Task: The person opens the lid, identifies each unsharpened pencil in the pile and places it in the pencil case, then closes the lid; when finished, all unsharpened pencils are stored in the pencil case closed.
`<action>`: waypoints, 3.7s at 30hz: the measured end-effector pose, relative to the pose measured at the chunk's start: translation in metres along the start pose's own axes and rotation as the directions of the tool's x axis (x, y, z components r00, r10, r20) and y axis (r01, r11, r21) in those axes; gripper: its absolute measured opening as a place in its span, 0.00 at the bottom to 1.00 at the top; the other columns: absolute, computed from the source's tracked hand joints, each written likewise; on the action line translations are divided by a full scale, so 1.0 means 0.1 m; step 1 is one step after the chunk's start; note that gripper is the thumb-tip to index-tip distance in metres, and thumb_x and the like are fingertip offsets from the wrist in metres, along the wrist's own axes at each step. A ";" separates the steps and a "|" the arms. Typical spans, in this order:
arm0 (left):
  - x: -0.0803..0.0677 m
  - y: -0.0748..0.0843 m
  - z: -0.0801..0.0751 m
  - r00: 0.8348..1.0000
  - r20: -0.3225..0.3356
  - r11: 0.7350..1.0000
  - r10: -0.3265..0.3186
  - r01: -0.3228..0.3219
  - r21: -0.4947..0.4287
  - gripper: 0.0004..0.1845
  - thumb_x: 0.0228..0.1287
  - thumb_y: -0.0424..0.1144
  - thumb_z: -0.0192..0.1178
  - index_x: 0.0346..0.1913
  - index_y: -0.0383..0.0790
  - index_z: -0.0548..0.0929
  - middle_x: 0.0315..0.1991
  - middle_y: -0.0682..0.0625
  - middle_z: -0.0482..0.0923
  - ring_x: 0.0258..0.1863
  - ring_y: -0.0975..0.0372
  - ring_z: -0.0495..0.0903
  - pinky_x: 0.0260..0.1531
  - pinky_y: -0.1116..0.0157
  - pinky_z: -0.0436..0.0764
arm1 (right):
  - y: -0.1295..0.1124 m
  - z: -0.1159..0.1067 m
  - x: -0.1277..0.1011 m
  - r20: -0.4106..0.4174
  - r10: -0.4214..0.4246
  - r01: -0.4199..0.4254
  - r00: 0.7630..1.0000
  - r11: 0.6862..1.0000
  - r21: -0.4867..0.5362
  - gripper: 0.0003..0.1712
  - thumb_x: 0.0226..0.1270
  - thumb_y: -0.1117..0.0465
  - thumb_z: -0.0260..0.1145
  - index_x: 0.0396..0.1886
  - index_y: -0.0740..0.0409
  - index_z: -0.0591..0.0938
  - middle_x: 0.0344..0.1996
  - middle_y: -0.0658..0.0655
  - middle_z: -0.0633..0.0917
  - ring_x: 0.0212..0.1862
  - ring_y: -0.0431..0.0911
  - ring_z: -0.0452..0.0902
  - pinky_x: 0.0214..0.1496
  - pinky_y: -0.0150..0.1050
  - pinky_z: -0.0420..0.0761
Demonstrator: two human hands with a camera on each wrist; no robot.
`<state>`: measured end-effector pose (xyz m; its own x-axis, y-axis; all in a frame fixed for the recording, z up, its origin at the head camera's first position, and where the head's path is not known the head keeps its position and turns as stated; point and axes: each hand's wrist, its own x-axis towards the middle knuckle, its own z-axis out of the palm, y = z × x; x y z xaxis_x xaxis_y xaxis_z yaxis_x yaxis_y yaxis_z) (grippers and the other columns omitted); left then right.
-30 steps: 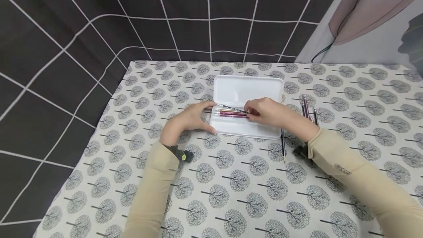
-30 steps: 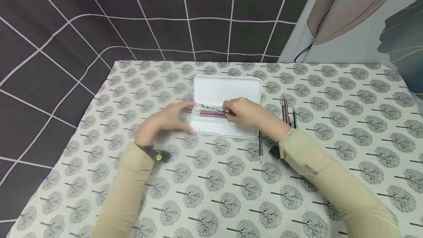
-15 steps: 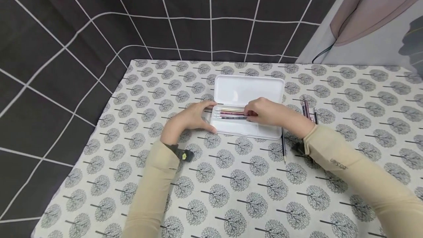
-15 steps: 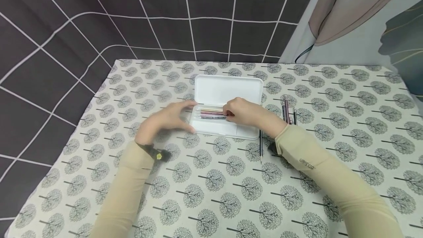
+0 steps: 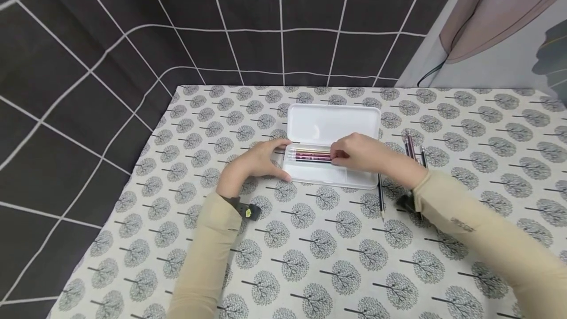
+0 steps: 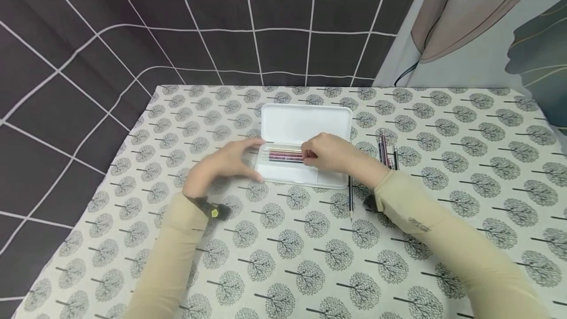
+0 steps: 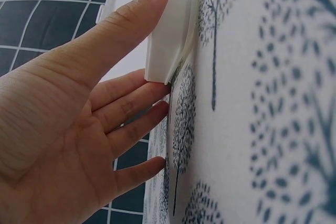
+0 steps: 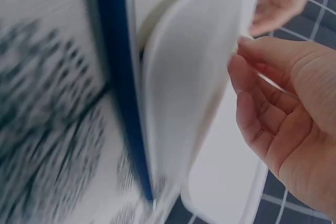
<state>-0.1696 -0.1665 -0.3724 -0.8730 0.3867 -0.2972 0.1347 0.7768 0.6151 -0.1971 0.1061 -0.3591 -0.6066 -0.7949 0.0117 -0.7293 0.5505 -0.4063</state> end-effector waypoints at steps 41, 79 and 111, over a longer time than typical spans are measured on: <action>-0.03 0.04 0.01 1.000 -0.017 0.999 0.024 -0.024 0.023 0.53 0.34 0.52 0.77 0.68 0.49 0.63 0.67 0.44 0.64 0.66 0.50 0.62 0.66 0.49 0.59 | 0.49 -0.30 -1.16 0.061 0.666 -0.662 0.744 0.720 0.207 0.20 0.60 0.49 0.65 0.32 0.65 0.82 0.22 0.54 0.82 0.20 0.43 0.70 0.22 0.35 0.73; 0.01 0.05 0.01 1.000 -0.009 0.999 0.025 -0.025 0.019 0.53 0.35 0.52 0.77 0.69 0.47 0.62 0.67 0.45 0.63 0.67 0.51 0.60 0.67 0.51 0.58 | 0.04 -0.09 -0.04 -0.163 -0.013 0.039 0.987 0.987 0.156 0.07 0.56 0.67 0.64 0.36 0.61 0.81 0.23 0.48 0.81 0.27 0.38 0.73 0.28 0.30 0.78; 0.01 -0.01 0.01 1.000 -0.004 1.000 -0.002 0.002 0.003 0.54 0.34 0.53 0.77 0.69 0.50 0.62 0.68 0.46 0.62 0.67 0.52 0.60 0.67 0.52 0.58 | 0.51 -0.31 -0.82 -0.059 0.067 -0.063 0.996 0.995 0.071 0.09 0.56 0.65 0.68 0.38 0.58 0.84 0.29 0.46 0.85 0.28 0.34 0.77 0.31 0.30 0.80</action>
<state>-0.1702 -0.1664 -0.3745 -0.8750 0.3835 -0.2955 0.1347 0.7791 0.6123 -0.1946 0.2068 -0.3518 -0.6718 -0.7397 0.0384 -0.6654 0.5799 -0.4701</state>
